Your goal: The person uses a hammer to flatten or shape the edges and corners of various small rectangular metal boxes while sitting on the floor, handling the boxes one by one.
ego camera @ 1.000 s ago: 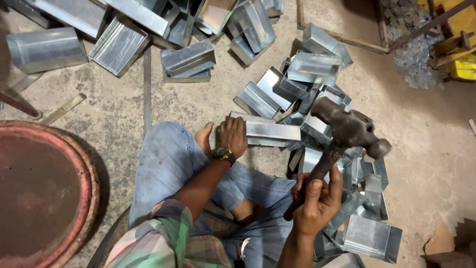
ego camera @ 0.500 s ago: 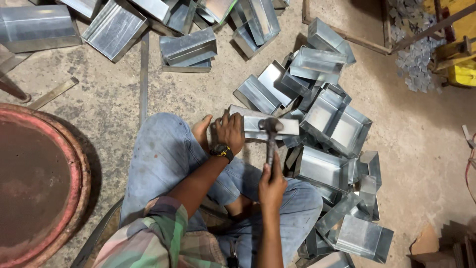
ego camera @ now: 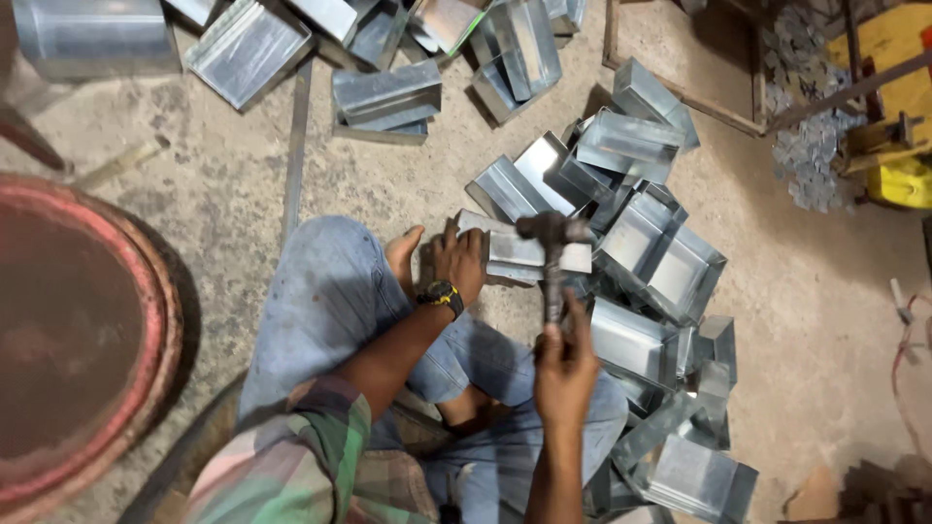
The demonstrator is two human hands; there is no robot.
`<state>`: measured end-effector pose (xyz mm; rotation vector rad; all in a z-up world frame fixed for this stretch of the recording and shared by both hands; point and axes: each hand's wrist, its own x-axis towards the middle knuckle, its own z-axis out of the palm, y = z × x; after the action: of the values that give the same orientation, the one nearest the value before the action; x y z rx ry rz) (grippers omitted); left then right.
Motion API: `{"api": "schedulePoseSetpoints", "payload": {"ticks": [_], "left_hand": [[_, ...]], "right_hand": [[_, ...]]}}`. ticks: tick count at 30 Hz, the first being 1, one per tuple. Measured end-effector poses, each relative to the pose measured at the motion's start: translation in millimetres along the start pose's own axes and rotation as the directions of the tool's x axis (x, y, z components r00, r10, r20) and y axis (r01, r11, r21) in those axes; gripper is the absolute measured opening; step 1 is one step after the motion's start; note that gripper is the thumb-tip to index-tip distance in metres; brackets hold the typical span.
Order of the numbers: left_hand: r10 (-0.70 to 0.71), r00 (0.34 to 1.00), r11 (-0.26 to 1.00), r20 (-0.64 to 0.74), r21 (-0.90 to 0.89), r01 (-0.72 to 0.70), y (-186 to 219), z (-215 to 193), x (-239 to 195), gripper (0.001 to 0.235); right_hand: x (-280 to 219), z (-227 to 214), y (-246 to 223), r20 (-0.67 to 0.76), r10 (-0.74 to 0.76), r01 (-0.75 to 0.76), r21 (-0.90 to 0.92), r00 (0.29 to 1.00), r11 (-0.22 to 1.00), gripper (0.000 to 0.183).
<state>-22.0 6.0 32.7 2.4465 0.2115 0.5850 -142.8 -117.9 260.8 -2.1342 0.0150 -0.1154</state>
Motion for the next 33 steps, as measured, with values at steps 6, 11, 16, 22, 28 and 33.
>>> {"api": "schedulePoseSetpoints", "payload": {"ticks": [6, 11, 16, 22, 28, 33], "left_hand": [[-0.002, 0.999, 1.000, 0.036, 0.012, 0.002, -4.0, -0.5, 5.5, 0.033], [-0.038, 0.996, 0.995, 0.078, -0.087, 0.045, 5.4, 2.3, 1.0, 0.040], [-0.021, 1.000, 0.999, -0.021, -0.031, 0.021, -3.8, 4.9, 5.7, 0.036], [-0.085, 0.994, 0.991, 0.075, -0.095, 0.092, -0.5, 3.1, 7.1, 0.034], [-0.053, 0.998, 0.993, -0.024, -0.103, 0.050, -1.9, 5.9, 6.6, 0.031], [-0.042, 0.998, 0.997, 0.036, -0.059, 0.044, -2.5, 7.1, 3.7, 0.039]], "right_hand": [[3.2, -10.2, -38.3, -0.190, -0.291, 0.342, 0.364, 0.938, 0.866, 0.053], [33.5, 29.9, -14.7, -0.002, -0.346, 0.340, -0.194, 0.938, 0.920, 0.056], [37.6, 4.7, 0.0, 0.084, -0.018, 0.055, -0.468, 0.996, 0.882, 0.049], [10.2, 18.9, 20.6, -0.037, -0.096, 0.092, -0.098, 0.995, 0.991, 0.050], [0.8, 32.7, 40.0, -0.049, -0.197, 0.189, -0.145, 0.979, 0.971, 0.048], [-11.2, 40.1, 44.2, -0.159, -0.112, 0.087, -0.157, 0.981, 0.984, 0.051]]}}
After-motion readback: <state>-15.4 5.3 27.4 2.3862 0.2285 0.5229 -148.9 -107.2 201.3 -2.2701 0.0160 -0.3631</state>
